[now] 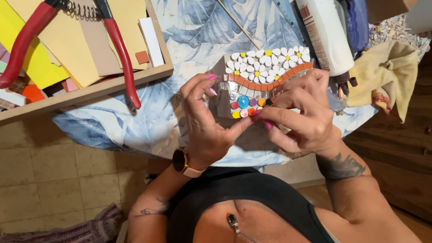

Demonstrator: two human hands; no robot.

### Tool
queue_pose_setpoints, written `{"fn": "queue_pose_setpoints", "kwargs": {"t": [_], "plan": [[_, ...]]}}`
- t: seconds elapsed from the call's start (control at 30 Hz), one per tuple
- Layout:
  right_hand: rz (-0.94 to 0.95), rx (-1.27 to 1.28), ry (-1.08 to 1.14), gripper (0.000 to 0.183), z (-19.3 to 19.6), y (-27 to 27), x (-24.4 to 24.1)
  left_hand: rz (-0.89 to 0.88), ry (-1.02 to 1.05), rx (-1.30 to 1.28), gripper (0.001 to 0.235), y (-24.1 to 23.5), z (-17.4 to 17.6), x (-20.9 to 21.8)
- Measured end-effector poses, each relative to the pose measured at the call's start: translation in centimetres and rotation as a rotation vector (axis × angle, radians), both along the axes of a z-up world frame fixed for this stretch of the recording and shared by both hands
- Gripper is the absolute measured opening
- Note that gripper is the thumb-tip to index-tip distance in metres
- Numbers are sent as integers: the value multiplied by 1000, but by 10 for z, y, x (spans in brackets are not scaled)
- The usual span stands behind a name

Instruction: Decorating a small box by applying glue and placing colorful beads

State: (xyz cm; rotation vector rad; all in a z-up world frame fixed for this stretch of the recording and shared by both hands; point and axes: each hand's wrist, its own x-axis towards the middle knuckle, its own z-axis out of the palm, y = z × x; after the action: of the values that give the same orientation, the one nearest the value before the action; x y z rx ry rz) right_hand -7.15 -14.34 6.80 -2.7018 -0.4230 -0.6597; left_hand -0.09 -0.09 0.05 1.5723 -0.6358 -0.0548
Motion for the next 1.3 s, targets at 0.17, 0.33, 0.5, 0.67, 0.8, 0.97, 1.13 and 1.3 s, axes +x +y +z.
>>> {"fn": "queue_pose_setpoints", "kwargs": {"t": [0.17,0.33,0.5,0.67,0.8,0.97,1.13,1.3], "plan": [[-4,-15,17,15,-2,-1,0,-10,6,-34,70,-2,-2,0],[-1,-29,24,14,-3,-3,-1,-5,0,-29,70,-2,-3,0],[-1,-27,26,15,-3,-2,-1,-2,0,-21,69,-2,-2,0],[-38,5,-36,17,-19,-17,-8,10,2,-23,73,-2,-1,0],[-168,34,2,13,4,-18,-7,0,13,-27,76,-2,-2,0],[-141,46,44,15,-5,-25,-16,-35,8,-21,78,0,-1,-1],[-63,27,88,20,1,-15,-9,-63,-5,-23,80,4,0,-2],[-38,42,131,18,4,-11,-5,-59,-43,-28,75,10,2,-3]]}}
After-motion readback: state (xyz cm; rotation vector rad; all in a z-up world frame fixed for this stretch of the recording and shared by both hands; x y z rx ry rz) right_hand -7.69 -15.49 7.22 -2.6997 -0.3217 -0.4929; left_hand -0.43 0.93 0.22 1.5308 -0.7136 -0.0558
